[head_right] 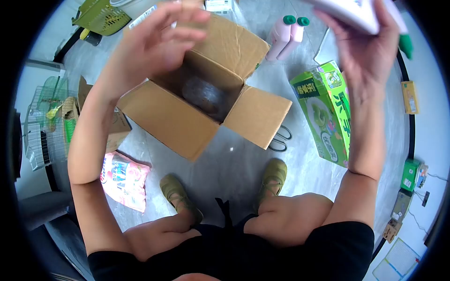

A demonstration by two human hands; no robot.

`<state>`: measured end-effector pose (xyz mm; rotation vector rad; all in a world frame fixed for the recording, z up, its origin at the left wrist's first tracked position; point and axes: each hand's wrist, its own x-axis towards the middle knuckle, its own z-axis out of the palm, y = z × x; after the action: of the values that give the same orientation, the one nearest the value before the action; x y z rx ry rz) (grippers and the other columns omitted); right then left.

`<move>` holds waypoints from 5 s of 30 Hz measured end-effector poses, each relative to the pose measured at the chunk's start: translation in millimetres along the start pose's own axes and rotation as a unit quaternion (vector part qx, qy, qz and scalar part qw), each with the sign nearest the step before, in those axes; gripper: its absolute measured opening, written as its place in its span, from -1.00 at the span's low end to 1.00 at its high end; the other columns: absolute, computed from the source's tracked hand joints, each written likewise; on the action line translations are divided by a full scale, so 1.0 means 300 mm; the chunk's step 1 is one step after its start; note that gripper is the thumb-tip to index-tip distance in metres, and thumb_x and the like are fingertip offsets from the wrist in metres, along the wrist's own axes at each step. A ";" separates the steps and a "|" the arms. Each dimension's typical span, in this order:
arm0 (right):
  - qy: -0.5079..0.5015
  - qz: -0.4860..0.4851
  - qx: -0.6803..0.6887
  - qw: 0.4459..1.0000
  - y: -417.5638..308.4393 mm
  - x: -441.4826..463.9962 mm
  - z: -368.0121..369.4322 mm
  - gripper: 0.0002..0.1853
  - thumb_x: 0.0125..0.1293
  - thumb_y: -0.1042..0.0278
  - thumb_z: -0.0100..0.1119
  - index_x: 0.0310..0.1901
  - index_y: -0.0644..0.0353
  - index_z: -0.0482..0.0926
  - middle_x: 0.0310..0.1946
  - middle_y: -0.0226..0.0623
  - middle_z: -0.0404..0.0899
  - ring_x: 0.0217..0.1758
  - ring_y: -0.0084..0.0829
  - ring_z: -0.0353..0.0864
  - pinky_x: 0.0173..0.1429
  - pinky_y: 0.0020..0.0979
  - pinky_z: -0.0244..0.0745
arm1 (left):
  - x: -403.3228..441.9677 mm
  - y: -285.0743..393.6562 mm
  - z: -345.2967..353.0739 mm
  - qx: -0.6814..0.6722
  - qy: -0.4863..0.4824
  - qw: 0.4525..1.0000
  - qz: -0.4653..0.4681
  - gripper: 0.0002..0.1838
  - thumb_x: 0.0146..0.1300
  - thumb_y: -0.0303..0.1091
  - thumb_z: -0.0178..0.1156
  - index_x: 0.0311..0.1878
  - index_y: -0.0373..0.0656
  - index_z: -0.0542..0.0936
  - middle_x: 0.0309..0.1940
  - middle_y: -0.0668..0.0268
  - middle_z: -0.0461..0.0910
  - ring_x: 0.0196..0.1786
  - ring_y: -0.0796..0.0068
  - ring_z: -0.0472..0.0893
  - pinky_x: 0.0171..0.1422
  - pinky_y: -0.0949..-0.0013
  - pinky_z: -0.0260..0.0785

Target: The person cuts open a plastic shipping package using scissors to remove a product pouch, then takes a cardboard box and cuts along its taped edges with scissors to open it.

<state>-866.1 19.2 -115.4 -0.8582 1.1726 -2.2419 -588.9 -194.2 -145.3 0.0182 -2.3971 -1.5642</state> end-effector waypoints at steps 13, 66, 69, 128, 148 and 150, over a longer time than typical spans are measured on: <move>0.165 -0.007 -0.457 0.874 0.323 0.317 -0.644 -0.40 0.14 0.10 0.40 0.06 0.37 0.46 -0.10 -0.11 0.61 -0.20 -0.26 0.72 -0.32 -0.27 0.74 | -0.219 -0.132 0.096 0.369 -0.193 0.909 -0.023 -0.38 -0.14 -0.06 0.45 -0.02 -0.18 0.54 -0.19 0.19 0.59 -0.07 0.11 0.57 0.15 0.18 0.35; 0.020 0.084 -0.912 0.400 -0.021 -0.158 -1.088 -0.50 0.21 0.50 0.09 0.22 0.05 0.50 0.25 -0.04 0.43 0.28 0.00 0.44 0.34 -0.13 0.37 | 0.029 -0.221 0.365 0.526 -0.101 0.834 0.132 -0.63 0.07 -0.53 0.18 0.01 -0.17 0.57 0.10 0.14 0.46 0.31 0.18 0.38 0.52 -0.21 -0.04; -0.035 0.013 -0.802 0.596 0.046 -0.094 -0.920 -0.54 0.29 0.37 0.13 0.25 0.07 0.47 0.22 -0.07 0.47 0.29 -0.03 0.44 0.35 -0.12 0.35 | 0.016 -0.241 0.377 0.516 -0.127 0.839 0.121 -0.59 0.05 -0.49 0.25 0.04 -0.16 0.54 0.10 0.15 0.44 0.33 0.19 0.35 0.54 -0.19 -0.07; -0.138 0.304 -0.722 0.606 -0.103 -0.539 -0.195 -0.73 0.19 0.35 0.27 -0.49 0.36 0.45 -0.68 -0.33 0.31 -0.53 -0.59 0.21 -0.45 -0.34 0.20 | -1.007 -0.253 0.076 0.460 0.219 0.848 -0.148 -0.68 0.07 -0.41 0.31 -0.07 -0.19 0.53 -0.27 0.19 0.57 -0.19 0.17 0.58 -0.04 0.14 0.44; -0.674 0.125 -0.442 0.578 0.657 -0.410 0.791 -0.78 -0.05 0.46 0.48 -0.52 0.30 0.55 -0.48 -0.08 0.57 -0.37 -0.02 0.58 -0.27 -0.16 0.49 | -1.374 -0.544 -0.408 0.265 0.472 0.728 -0.421 -0.01 -0.04 0.00 0.44 0.47 -0.11 0.23 0.24 -0.14 0.34 0.25 -0.01 0.43 0.35 0.15 0.30; -0.662 0.161 -0.456 0.573 0.638 -0.393 0.868 -0.78 -0.01 0.45 0.47 -0.52 0.31 0.55 -0.50 -0.09 0.56 -0.38 -0.07 0.60 -0.27 -0.20 0.49 | -1.402 -0.530 -0.403 0.243 0.479 0.746 -0.395 -0.08 0.03 -0.09 0.39 0.50 0.07 0.24 0.22 -0.07 0.36 0.21 0.04 0.46 0.32 0.21 0.32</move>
<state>-577.7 -149.0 -198.7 -1.9094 1.2943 -0.0717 -178.1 -300.5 -337.2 1.6712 -1.8200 -0.6801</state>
